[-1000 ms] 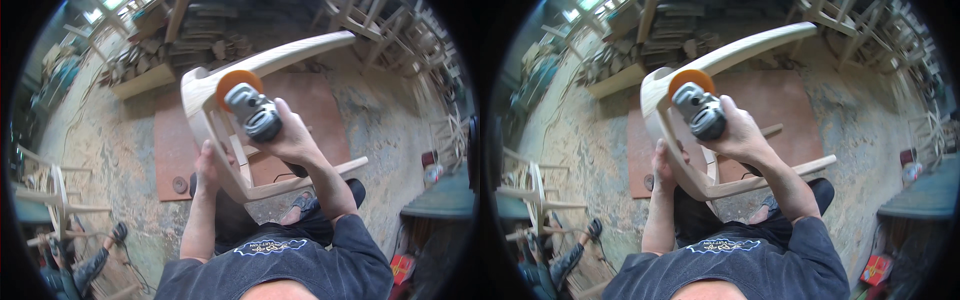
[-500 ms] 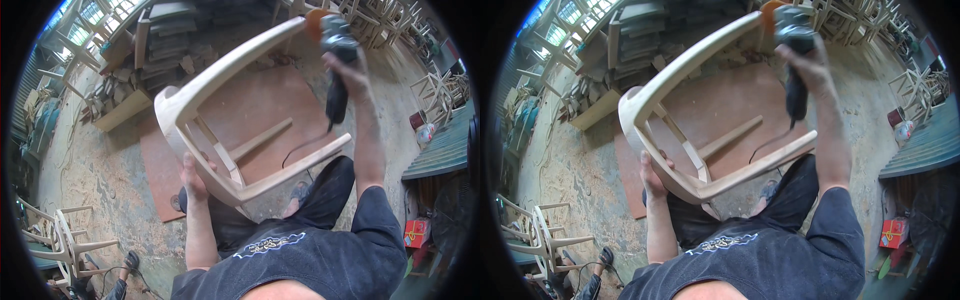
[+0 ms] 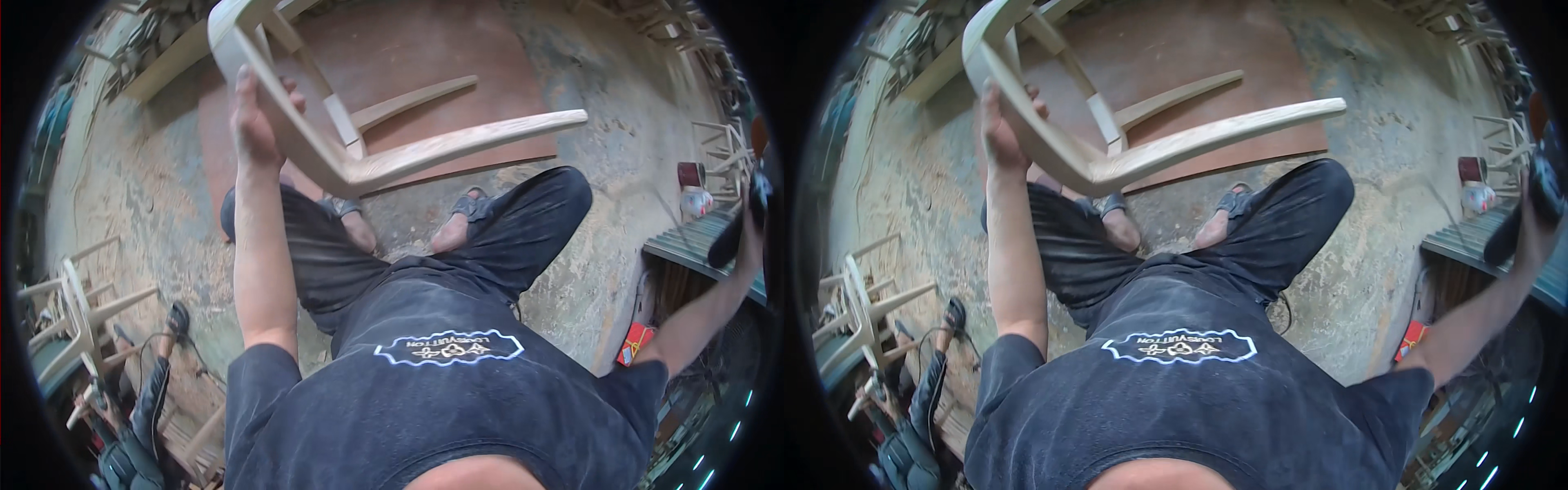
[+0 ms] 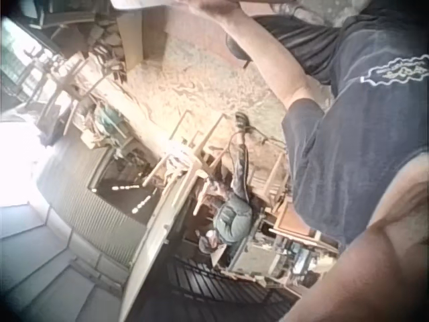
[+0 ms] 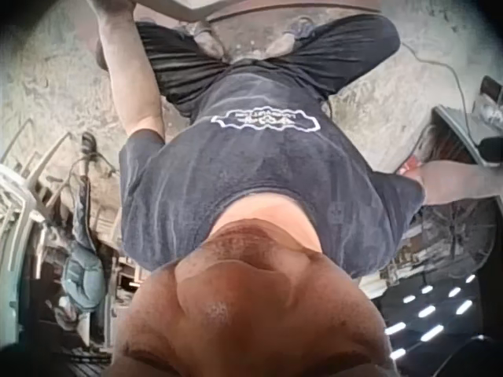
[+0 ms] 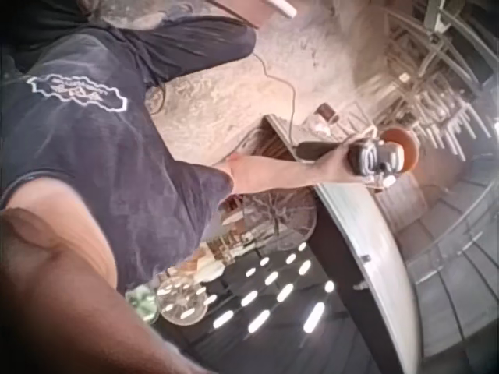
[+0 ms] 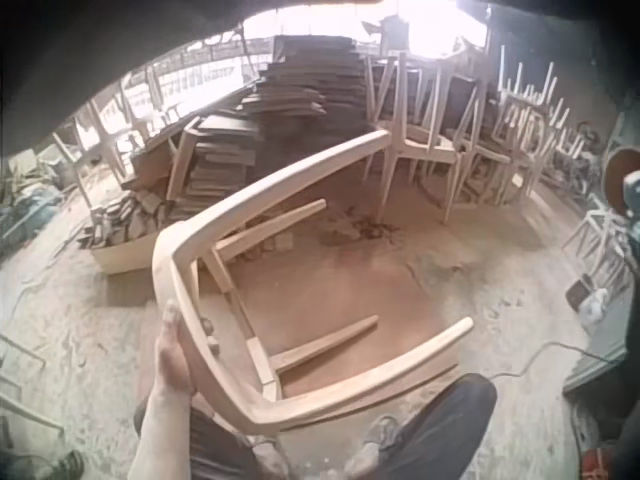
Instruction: Sanding the frame and legs of a wooden chair using an angle grinder with a sanding disc attachment.
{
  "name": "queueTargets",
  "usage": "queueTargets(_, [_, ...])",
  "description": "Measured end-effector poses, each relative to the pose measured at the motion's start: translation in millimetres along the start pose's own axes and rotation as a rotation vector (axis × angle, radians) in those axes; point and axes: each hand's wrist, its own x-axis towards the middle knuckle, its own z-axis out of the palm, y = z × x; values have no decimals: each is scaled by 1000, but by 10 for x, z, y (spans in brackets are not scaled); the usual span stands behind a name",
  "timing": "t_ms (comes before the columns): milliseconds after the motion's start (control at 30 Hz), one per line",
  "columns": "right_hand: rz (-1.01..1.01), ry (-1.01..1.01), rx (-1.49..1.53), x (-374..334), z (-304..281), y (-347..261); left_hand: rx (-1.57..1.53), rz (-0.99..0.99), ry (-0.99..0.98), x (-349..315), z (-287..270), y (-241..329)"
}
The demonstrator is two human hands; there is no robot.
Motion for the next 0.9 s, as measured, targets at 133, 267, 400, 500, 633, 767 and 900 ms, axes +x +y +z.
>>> queueTargets(133, [234, -292, 226, -1023, -411, -422, -65, -14, -70, 123, -96, -5])
queueTargets(267, [369, -236, 413, -1655, -188, -1555, -128, 70, -132, 151, -149, -69])
queueTargets(400, [500, -227, 588, -2147, -318, -1882, -140, 186, -83, 75, 35, -196])
queueTargets(500, [564, -213, 734, -2369, -410, -2141, -139, 225, 3, 61, 146, -145])
queueTargets(633, [645, -316, 860, -2529, -291, -2350, -135, 221, 46, 78, 125, -90])
queueTargets(767, [542, -572, 873, -2644, 86, -2514, -48, 244, 36, -95, 255, -195])
queueTargets(900, [475, -828, 1070, -2625, 679, -2951, 19, 248, 39, -282, 291, -244])
